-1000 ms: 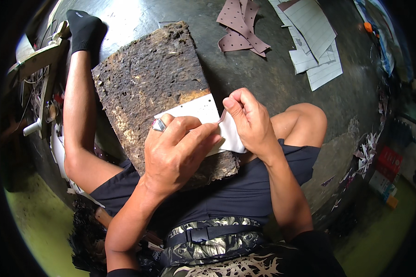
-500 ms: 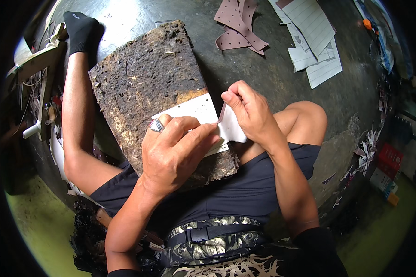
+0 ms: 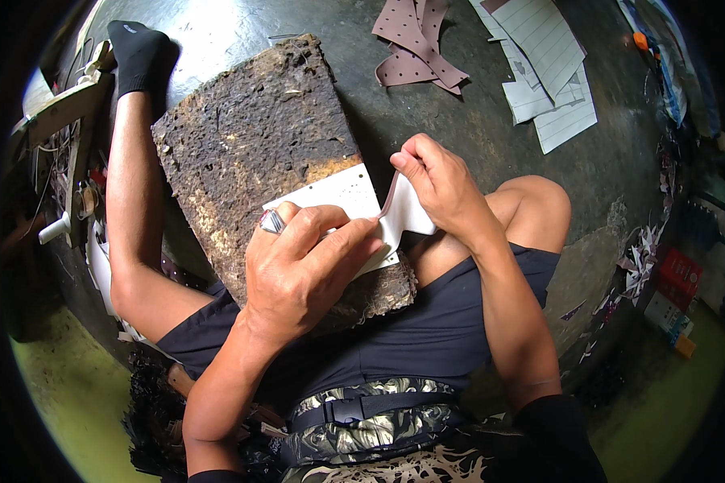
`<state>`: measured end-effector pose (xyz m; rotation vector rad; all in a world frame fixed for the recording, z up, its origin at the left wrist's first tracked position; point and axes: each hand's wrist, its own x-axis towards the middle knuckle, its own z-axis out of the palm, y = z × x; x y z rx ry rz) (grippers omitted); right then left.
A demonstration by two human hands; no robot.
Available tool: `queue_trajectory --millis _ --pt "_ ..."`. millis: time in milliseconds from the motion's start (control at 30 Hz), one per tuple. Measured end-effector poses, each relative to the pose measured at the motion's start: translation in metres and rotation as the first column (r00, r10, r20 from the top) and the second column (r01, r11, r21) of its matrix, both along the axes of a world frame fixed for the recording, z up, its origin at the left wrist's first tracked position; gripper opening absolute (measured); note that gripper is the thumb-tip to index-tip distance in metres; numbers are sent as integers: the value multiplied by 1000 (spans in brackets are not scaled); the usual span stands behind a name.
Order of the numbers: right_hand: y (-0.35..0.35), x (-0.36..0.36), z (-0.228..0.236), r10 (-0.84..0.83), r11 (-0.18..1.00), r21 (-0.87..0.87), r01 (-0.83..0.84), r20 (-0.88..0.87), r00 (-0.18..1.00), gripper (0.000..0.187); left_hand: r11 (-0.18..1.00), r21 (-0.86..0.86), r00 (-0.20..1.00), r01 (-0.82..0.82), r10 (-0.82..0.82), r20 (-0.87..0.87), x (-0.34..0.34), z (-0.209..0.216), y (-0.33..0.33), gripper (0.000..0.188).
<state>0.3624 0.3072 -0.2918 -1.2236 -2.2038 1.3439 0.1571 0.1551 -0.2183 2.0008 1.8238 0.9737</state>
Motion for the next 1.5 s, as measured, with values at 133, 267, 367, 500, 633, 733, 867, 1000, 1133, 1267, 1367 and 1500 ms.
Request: queue_trajectory --millis 133,267,367,500,633,733,867,1000,1133,1267,1367,1500 --pt "3 1 -1 23 1000 1 -23 11 1000 32 999 23 1000 23 -22 -18 -3 -1 1 34" --pt "7 3 -3 43 999 -4 -43 40 998 31 999 18 999 38 -37 -19 -6 -1 0 35" --pt "11 5 -5 57 998 13 -58 68 996 32 999 17 999 47 -46 -26 -7 -1 0 35" --pt "16 8 -6 72 997 2 -73 104 992 33 998 21 999 52 -52 -15 -9 -1 0 36" --pt "20 11 -9 77 997 2 -78 116 990 33 998 16 998 62 -61 -17 -10 0 1 36" --pt "22 14 -10 73 997 -5 -73 113 991 33 998 23 997 67 -66 -29 -10 1 2 36" --pt "23 16 -11 68 998 -1 -69 127 989 33 996 54 995 77 -73 -63 -11 0 3 36" --pt "24 20 -15 41 999 -22 -39 151 988 34 991 93 991 94 -84 -105 -12 -2 5 34" --pt "26 23 -16 -21 999 40 16 133 991 34 988 82 978 130 -114 -173 -12 -2 8 34" --pt "32 17 4 -206 967 183 176 161 965 31 990 29 971 137 -128 -200 -10 2 7 33" --pt "37 8 39 -208 937 291 192 25 978 26 993 44 981 113 -104 -166 -5 2 0 31" --pt "46 -21 86 65 759 647 -75 40 997 21 987 78 970 141 -122 -210 2 5 -22 32"
